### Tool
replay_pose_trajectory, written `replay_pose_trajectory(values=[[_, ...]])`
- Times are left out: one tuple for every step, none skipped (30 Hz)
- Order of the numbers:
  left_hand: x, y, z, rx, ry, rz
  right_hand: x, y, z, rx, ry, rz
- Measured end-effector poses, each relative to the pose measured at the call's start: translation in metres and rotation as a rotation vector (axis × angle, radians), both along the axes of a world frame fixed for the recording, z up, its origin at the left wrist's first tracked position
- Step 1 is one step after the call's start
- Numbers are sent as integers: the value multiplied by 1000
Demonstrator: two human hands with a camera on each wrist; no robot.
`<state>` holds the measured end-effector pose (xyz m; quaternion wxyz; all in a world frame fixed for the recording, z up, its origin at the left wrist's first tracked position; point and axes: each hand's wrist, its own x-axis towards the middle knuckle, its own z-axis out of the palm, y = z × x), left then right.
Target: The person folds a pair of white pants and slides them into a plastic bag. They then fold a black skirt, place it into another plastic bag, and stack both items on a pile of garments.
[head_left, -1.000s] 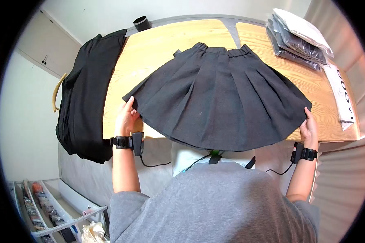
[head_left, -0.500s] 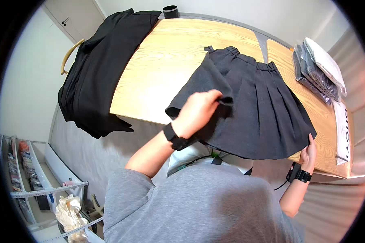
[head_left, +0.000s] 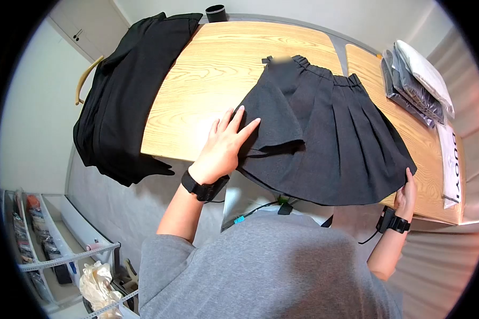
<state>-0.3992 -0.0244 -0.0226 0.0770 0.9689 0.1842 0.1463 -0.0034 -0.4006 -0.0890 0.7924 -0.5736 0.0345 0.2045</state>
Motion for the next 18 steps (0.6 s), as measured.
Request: replay_pose_trajectory(values=[[0,1,2,46,-8,-16,2,-1,-2,-15,-15,10],[2,6,0,46,-8,-19,2,-2,-2,-29,-31,20],[5,13,-5,-17,-56,-11,2,-2,-2,-29,-31,18],[8,18,-7,-78,-106,-3,2,-2,-3,-47,-43,17],[11,19,-6,-42,-162,47,1,-1,-2,-65,-54,15],[12,23,-5,-41,-162,44,0,0,-1,-63,-54,13],[12,29,-4,-96,-194,82,-1,1,0,-64,-63,21],[11,36,-3,-151,-226,120,-2,1,1,-65,-71,29],[12,41,-3,-220,-386,269,-1,0,0,-63,-70,27],[9,54,-7,-287,-539,417,1,-2,-3,-72,-71,24],[1,68,-14,-370,-508,734,3,-2,-5,-79,-70,21],[-16,100,-45,-410,-621,731,1,-1,-4,-74,-68,19],[-31,111,-46,-588,-561,767,-1,0,-2,-77,-79,22],[-39,113,-42,-764,-497,800,-3,1,-1,-78,-90,26],[-42,112,-43,-756,-496,799,-3,2,-2,-71,-86,25],[-45,111,-44,-769,-530,830,-3,3,-2,-104,-100,4],[-47,111,-45,-784,-563,862,-4,5,-1,-139,-114,-16],[-50,114,-44,-783,-560,866,-6,6,1,-140,-110,-15]])
